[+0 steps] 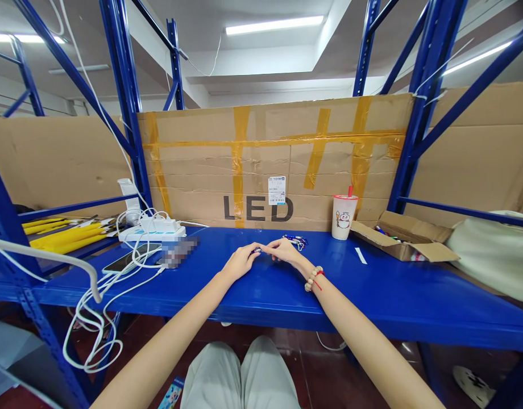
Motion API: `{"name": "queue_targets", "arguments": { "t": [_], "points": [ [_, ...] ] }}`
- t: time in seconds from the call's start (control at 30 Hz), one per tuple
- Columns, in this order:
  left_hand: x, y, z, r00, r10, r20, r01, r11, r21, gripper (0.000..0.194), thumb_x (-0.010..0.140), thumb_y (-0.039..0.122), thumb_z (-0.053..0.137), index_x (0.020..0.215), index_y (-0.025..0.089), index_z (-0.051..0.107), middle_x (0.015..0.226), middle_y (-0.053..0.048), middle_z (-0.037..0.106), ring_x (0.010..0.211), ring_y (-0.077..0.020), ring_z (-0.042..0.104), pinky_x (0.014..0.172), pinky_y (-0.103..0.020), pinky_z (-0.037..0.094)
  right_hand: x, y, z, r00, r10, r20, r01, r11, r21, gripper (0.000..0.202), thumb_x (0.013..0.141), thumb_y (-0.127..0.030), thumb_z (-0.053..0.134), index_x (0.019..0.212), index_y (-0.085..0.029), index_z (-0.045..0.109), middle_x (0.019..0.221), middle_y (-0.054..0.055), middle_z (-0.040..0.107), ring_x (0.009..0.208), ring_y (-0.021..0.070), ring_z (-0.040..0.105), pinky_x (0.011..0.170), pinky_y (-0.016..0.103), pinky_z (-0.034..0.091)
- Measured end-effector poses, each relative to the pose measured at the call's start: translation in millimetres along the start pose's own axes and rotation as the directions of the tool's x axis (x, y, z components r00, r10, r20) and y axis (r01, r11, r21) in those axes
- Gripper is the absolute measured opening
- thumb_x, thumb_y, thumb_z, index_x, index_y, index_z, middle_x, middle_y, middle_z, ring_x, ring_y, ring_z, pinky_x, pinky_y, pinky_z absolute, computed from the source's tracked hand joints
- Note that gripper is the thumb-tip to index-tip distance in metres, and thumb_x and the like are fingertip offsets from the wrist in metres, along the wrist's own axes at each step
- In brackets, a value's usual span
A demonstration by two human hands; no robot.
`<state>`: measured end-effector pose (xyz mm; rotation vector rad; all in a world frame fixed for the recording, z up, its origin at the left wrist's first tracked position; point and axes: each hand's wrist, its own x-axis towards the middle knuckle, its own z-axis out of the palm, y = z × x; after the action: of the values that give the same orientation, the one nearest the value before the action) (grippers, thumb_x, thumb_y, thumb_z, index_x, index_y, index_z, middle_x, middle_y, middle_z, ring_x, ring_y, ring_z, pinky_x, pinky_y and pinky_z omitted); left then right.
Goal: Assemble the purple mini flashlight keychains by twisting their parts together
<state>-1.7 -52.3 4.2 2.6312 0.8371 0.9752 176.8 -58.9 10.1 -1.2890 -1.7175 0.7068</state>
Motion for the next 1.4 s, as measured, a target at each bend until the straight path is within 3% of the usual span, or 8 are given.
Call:
{"name": "queue_targets", "arguments": {
  "t": [0.2, 0.4, 0.6, 0.83, 1.07, 1.4],
  "points": [
    [1.5, 3.8, 2.7, 0.992, -0.11, -0.059, 0.115, 0.99, 0.083, 0.027, 0.091, 0.027, 0.031, 0.113, 0.025, 0.047, 0.112, -0.002, 0.058, 0.101, -0.02, 0.055, 0.082, -0.03, 0.043, 1.8, -4.5, 3.4, 0.999, -0.022, -0.034, 0.024, 0.998, 0.063, 0.044, 0.061, -0.053, 0.065, 0.07, -0.011, 0.067, 0.056, 0.002, 0.057, 0.041, 0.0051, 0.042, 0.034, 0.016, 0.028],
    [1.9, 3.4, 3.4, 0.981, -0.174, -0.084, 0.184, 0.974, 0.132, 0.027, 0.092, 0.029, 0.026, 0.11, 0.025, 0.046, 0.111, -0.002, 0.058, 0.1, -0.0213, 0.055, 0.078, -0.031, 0.043, 1.2, -7.9, 1.6, 0.995, -0.094, -0.04, 0.097, 0.992, 0.084, 0.043, 0.062, -0.049, 0.066, 0.083, -0.012, 0.069, 0.071, 0.005, 0.063, 0.045, 0.0057, 0.045, 0.037, 0.017, 0.031],
    [1.0, 2.5, 2.4, 0.985, -0.17, -0.006, 0.169, 0.979, 0.112, 0.027, 0.092, 0.031, 0.026, 0.109, 0.025, 0.047, 0.107, -0.002, 0.059, 0.098, -0.021, 0.055, 0.078, -0.03, 0.042, 5.2, 2.4, 0.1, 0.981, -0.188, -0.051, 0.189, 0.981, 0.03, 0.039, 0.061, -0.047, 0.067, 0.077, -0.011, 0.069, 0.071, 0.006, 0.064, 0.044, 0.0067, 0.047, 0.04, 0.019, 0.035],
    [-2.3, 1.7, 0.6, 0.987, -0.128, 0.101, 0.115, 0.985, 0.126, 0.022, 0.091, 0.032, 0.03, 0.1, 0.022, 0.048, 0.087, -0.003, 0.061, 0.082, -0.0201, 0.059, 0.066, -0.027, 0.042, 1.4, 9.2, -4.0, 0.953, -0.3, -0.044, 0.292, 0.947, -0.134, 0.032, 0.062, -0.045, 0.068, 0.069, -0.014, 0.068, 0.079, 0.005, 0.063, 0.042, 0.006, 0.049, 0.044, 0.022, 0.039],
    [-2.9, 1.9, 0.5, 0.989, -0.104, 0.107, 0.095, 0.992, 0.088, 0.02, 0.091, 0.032, 0.029, 0.098, 0.022, 0.045, 0.078, -0.001, 0.058, 0.076, -0.0185, 0.058, 0.062, -0.025, 0.04, 0.0, 6.1, -7.7, 0.936, -0.353, 0.0, 0.344, 0.911, -0.226, 0.026, 0.066, -0.042, 0.067, 0.069, -0.016, 0.066, 0.078, 0.002, 0.061, 0.043, 0.0054, 0.049, 0.047, 0.021, 0.038],
    [-1.8, -1.1, 1.4, 0.991, -0.09, 0.094, 0.09, 0.996, 0.009, 0.012, 0.089, 0.029, 0.031, 0.09, 0.021, 0.04, 0.069, 0.001, 0.054, 0.067, -0.0159, 0.056, 0.066, -0.026, 0.041, 2.2, 9.5, -5.4, 0.928, -0.373, 0.002, 0.364, 0.904, -0.226, 0.024, 0.07, -0.04, 0.064, 0.072, -0.016, 0.065, 0.084, 0.003, 0.062, 0.044, 0.0054, 0.051, 0.048, 0.021, 0.04]
  ]
}}
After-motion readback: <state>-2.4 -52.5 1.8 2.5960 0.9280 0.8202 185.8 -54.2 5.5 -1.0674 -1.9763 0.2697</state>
